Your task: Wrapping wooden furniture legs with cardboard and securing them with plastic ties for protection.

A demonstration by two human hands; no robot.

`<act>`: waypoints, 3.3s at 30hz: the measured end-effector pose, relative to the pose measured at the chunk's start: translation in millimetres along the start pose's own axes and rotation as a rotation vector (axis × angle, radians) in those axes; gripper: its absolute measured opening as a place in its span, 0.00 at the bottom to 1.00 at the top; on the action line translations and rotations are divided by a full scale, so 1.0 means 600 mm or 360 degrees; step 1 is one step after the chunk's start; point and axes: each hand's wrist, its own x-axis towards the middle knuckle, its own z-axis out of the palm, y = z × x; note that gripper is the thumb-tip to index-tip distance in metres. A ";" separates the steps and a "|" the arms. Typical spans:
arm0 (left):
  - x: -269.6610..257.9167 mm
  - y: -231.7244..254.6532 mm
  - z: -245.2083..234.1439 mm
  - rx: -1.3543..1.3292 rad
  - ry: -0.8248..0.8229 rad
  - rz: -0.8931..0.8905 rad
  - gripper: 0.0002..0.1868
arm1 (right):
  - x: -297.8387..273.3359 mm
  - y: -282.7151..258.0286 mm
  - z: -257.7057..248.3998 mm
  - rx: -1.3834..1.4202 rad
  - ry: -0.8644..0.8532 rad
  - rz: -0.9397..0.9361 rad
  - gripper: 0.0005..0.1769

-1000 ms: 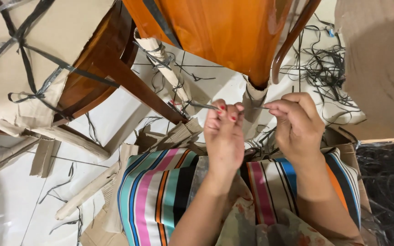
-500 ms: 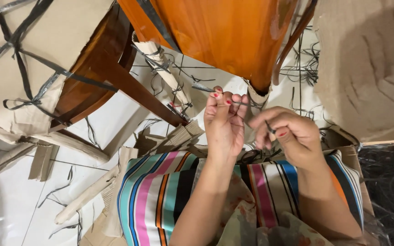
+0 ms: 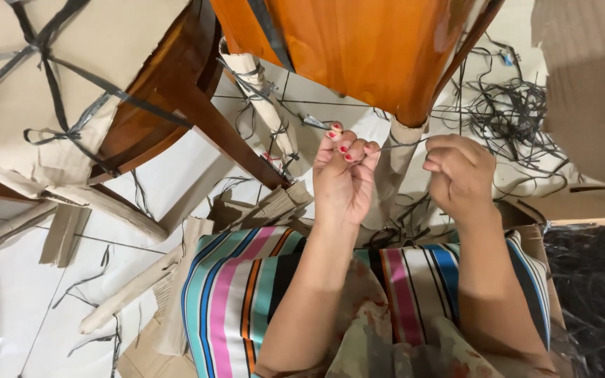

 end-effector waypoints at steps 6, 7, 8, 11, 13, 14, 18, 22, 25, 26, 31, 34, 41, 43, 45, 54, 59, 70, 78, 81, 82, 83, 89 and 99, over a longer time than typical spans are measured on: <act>-0.011 -0.002 0.011 0.0060 0.0108 -0.0013 0.10 | 0.045 -0.049 0.020 0.0083 0.0150 0.0080 0.17; -0.013 -0.004 0.016 0.0053 0.0107 -0.0012 0.10 | 0.043 -0.049 0.026 0.0080 0.0144 0.0076 0.17; -0.015 -0.005 0.021 0.0071 0.0142 -0.0004 0.08 | 0.041 -0.048 0.032 0.0031 0.0176 0.0082 0.17; -0.016 -0.007 0.017 0.0114 0.0208 0.0011 0.05 | 0.048 -0.060 0.043 -0.0057 0.0230 0.0107 0.17; -0.015 -0.010 0.007 0.0139 0.0240 0.0016 0.04 | 0.053 -0.070 0.047 -0.0098 0.0251 0.0127 0.17; -0.015 -0.012 0.002 0.0165 0.0287 0.0045 0.05 | 0.055 -0.073 0.048 -0.0112 0.0258 0.0186 0.18; -0.027 -0.017 0.007 0.0489 0.0297 0.0111 0.14 | 0.052 -0.076 0.052 -0.0155 0.0273 0.0269 0.18; -0.033 -0.049 -0.015 0.0964 0.0169 0.0125 0.26 | 0.062 -0.080 0.049 -0.0215 0.0274 0.0278 0.20; -0.032 -0.063 -0.009 0.1284 0.0047 0.0217 0.28 | 0.068 -0.086 0.043 -0.0289 0.0242 0.0312 0.20; -0.029 -0.064 -0.007 0.1345 0.0014 0.0308 0.26 | 0.071 -0.087 0.042 -0.0318 0.0224 0.0318 0.20; -0.007 -0.080 -0.013 0.1328 -0.0054 0.0502 0.22 | 0.080 -0.084 0.038 -0.0378 0.0212 0.0339 0.20; 0.002 -0.076 0.001 0.1377 -0.0104 0.0652 0.17 | 0.084 -0.086 0.038 -0.0336 0.0236 0.0402 0.20; 0.011 -0.067 0.022 0.1533 -0.0426 0.0916 0.05 | 0.079 -0.073 0.038 -0.0273 0.0230 0.0415 0.20; 0.014 -0.064 0.018 0.1438 -0.0518 0.0916 0.04 | 0.076 -0.070 0.038 -0.0256 0.0235 0.0406 0.20; 0.016 -0.057 0.023 0.1328 -0.0721 0.0822 0.04 | 0.075 -0.070 0.035 -0.0242 0.0250 0.0408 0.20; 0.061 0.028 0.056 0.1938 -0.1400 0.0946 0.06 | 0.071 -0.070 -0.002 -0.0307 0.0285 0.0163 0.18; 0.082 0.041 0.074 0.2065 -0.1617 0.1033 0.06 | 0.057 -0.043 0.000 -0.0428 0.0318 0.0011 0.17; 0.052 0.035 0.075 0.2334 -0.1422 0.1225 0.02 | 0.036 -0.113 -0.013 -0.0106 0.0231 0.0086 0.18; 0.041 0.044 0.077 0.2401 -0.1541 0.1262 0.02 | 0.119 -0.179 0.021 0.0006 0.0228 0.0080 0.11; 0.040 0.032 0.060 0.2367 -0.1434 0.1219 0.05 | 0.120 -0.179 0.038 0.0054 0.0263 0.0047 0.09; 0.040 0.029 0.057 0.2366 -0.1432 0.1216 0.05 | 0.122 -0.180 0.039 0.0053 0.0261 0.0049 0.09; 0.038 0.027 0.053 0.2388 -0.1410 0.1254 0.05 | 0.123 -0.181 0.039 0.0038 0.0253 0.0027 0.08; 0.041 0.014 0.047 0.2450 -0.1366 0.1378 0.13 | 0.093 -0.140 0.013 -0.0116 0.0242 -0.0026 0.10; 0.040 0.017 0.048 0.2555 -0.1296 0.1362 0.08 | 0.089 -0.094 0.008 -0.0267 0.0278 -0.0095 0.05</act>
